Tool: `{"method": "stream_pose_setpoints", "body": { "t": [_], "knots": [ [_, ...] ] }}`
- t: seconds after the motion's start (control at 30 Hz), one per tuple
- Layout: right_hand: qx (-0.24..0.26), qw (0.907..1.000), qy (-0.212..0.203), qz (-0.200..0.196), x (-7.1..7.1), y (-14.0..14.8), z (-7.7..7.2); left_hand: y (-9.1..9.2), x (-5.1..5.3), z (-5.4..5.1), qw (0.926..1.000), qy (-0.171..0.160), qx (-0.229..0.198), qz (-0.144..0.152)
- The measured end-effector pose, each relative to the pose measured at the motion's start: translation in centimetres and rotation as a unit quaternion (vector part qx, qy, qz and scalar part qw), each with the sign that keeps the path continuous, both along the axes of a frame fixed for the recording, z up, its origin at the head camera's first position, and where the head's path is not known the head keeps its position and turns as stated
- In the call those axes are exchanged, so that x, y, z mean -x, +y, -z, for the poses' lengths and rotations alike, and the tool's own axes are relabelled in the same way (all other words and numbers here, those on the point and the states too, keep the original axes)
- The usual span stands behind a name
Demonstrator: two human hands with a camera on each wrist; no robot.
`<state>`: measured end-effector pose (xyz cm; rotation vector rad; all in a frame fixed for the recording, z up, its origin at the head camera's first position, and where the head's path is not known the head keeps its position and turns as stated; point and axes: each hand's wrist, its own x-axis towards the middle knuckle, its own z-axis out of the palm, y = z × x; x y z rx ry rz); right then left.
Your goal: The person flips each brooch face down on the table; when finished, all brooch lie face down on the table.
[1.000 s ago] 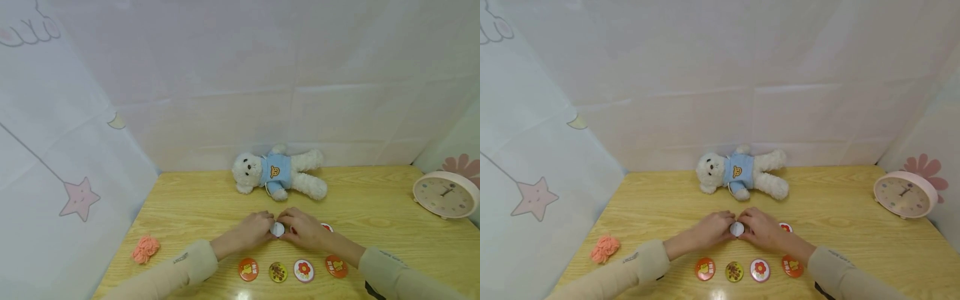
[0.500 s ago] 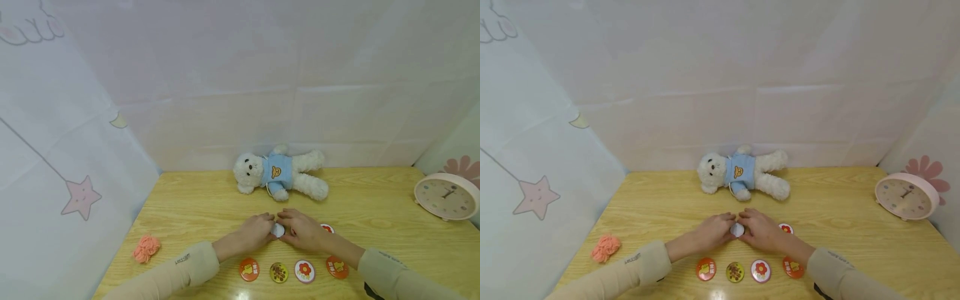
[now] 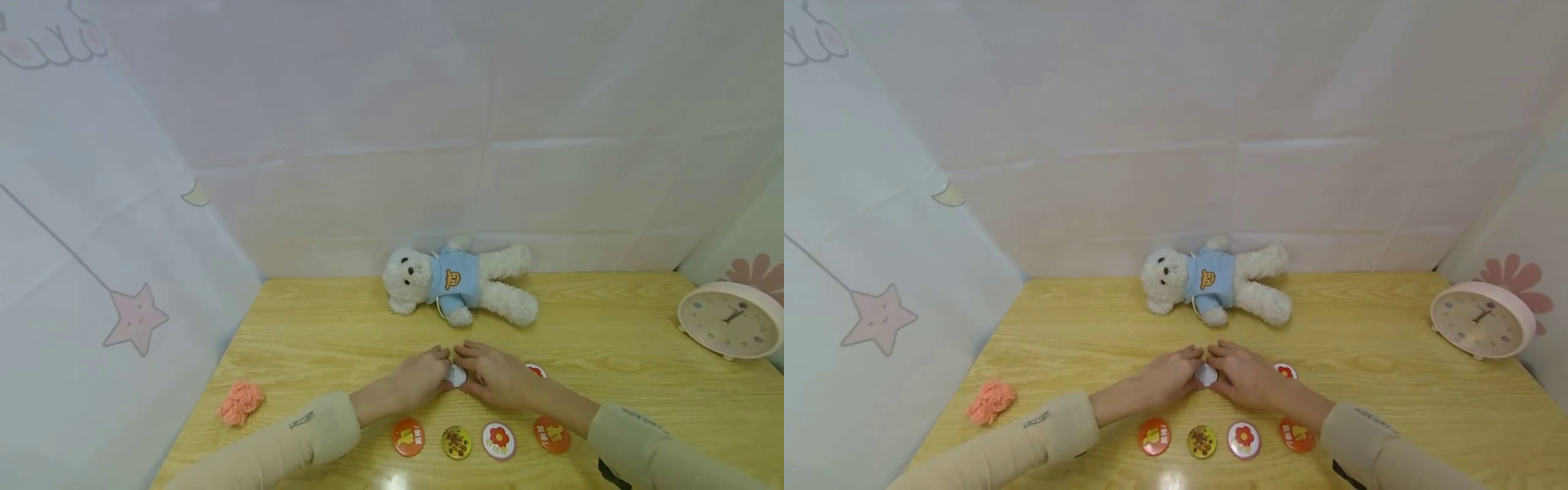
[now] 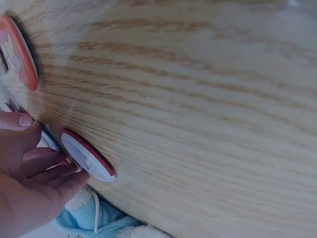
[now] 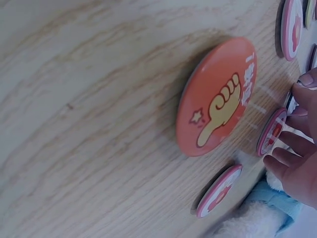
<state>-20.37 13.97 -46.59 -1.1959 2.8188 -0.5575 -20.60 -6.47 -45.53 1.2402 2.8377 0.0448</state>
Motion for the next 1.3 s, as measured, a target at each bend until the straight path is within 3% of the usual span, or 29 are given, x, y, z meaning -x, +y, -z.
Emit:
{"method": "stream_pose_setpoints", "body": {
  "t": [0.33,0.5,0.67,0.77,0.97,1.3],
  "knots": [
    [0.012,0.9999,0.003,-0.009,0.7,0.9,-0.9,0.5,1.2,-0.9,0.9985,-0.032,0.023,0.038],
    [0.002,0.9996,0.027,0.007,1.2,2.3,-1.8,1.5,1.1,-1.7,0.9989,-0.018,0.025,0.036],
    [-0.01,0.9994,0.031,0.008,0.8,4.8,-2.9,3.8,0.7,-2.2,0.9993,0.004,-0.008,0.038],
    [-0.005,0.9995,0.031,0.002,0.3,6.2,-2.6,5.2,0.6,-2.1,0.9991,0.009,-0.009,0.04],
    [-0.011,0.9997,0.021,0.006,-0.4,8.0,-1.6,7.1,0.2,-1.5,0.9987,0.019,0.045,0.016],
    [-0.026,0.9989,0.037,0.015,-0.5,7.9,-1.1,7.3,-0.3,-0.5,0.9962,0.023,0.083,-0.015]
  ]
}}
